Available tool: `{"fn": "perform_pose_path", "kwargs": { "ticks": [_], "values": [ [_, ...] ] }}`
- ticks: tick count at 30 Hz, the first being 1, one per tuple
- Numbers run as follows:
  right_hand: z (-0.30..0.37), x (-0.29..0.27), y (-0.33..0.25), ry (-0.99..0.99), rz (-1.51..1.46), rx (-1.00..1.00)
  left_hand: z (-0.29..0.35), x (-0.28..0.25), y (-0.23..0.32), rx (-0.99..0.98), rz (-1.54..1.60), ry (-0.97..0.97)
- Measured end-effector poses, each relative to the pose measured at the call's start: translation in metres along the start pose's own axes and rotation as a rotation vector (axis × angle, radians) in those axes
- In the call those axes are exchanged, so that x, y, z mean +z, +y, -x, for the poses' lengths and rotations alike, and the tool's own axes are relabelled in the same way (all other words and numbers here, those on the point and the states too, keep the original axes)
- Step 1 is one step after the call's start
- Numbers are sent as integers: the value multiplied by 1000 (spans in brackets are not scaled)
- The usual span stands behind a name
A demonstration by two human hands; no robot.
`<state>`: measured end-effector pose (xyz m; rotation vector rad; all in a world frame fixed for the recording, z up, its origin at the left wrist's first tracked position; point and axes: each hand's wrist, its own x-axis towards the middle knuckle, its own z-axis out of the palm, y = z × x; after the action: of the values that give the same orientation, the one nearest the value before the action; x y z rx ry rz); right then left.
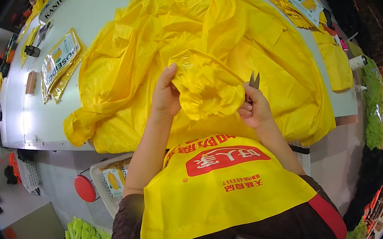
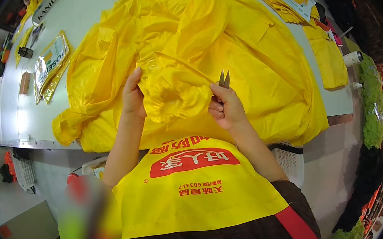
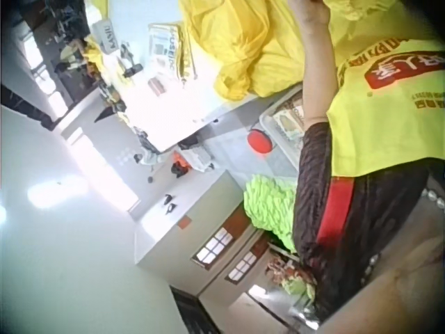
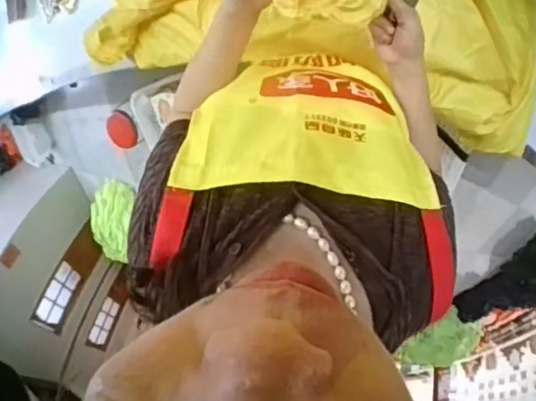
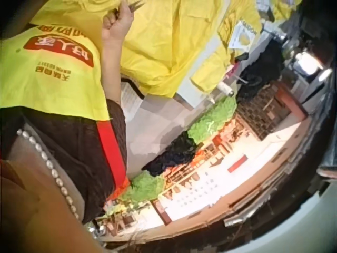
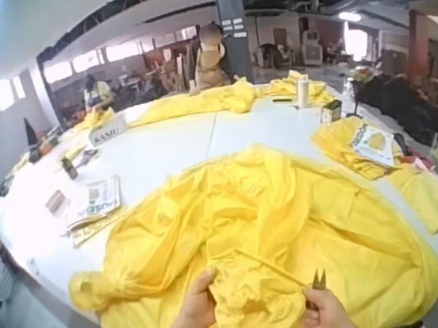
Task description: The person folds a yellow cloth on a table, then uses scissors to cut a section of the cloth. The person continues to fold and cut the cloth repeatedly.
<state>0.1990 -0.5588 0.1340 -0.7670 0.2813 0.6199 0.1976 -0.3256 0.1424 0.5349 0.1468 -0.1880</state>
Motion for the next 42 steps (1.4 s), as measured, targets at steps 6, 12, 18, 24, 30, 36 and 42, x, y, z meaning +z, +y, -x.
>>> {"fn": "perform_pose_path", "kwargs": {
  "ticks": [6,12,18,24,30,36,42],
  "values": [
    [5,-5,-3,171,887,-559,16,3,-10,9,-189,85],
    [20,59,-10,71,1258,-1000,17,3,-15,40,-404,-21],
    [-10,39,12,15,1311,-803,14,6,-13,-97,-409,54],
    [-9,20,-7,-151,596,-48,17,5,0,-406,-399,26],
    [-11,12,-4,-262,642,-66,19,-10,-7,-310,-417,-37],
    [2,20,8,-29,1211,-475,34,-15,-6,-191,-357,-15],
    [1,12,-5,-186,418,93,35,-30,-16,-45,-621,68]
  ]
}}
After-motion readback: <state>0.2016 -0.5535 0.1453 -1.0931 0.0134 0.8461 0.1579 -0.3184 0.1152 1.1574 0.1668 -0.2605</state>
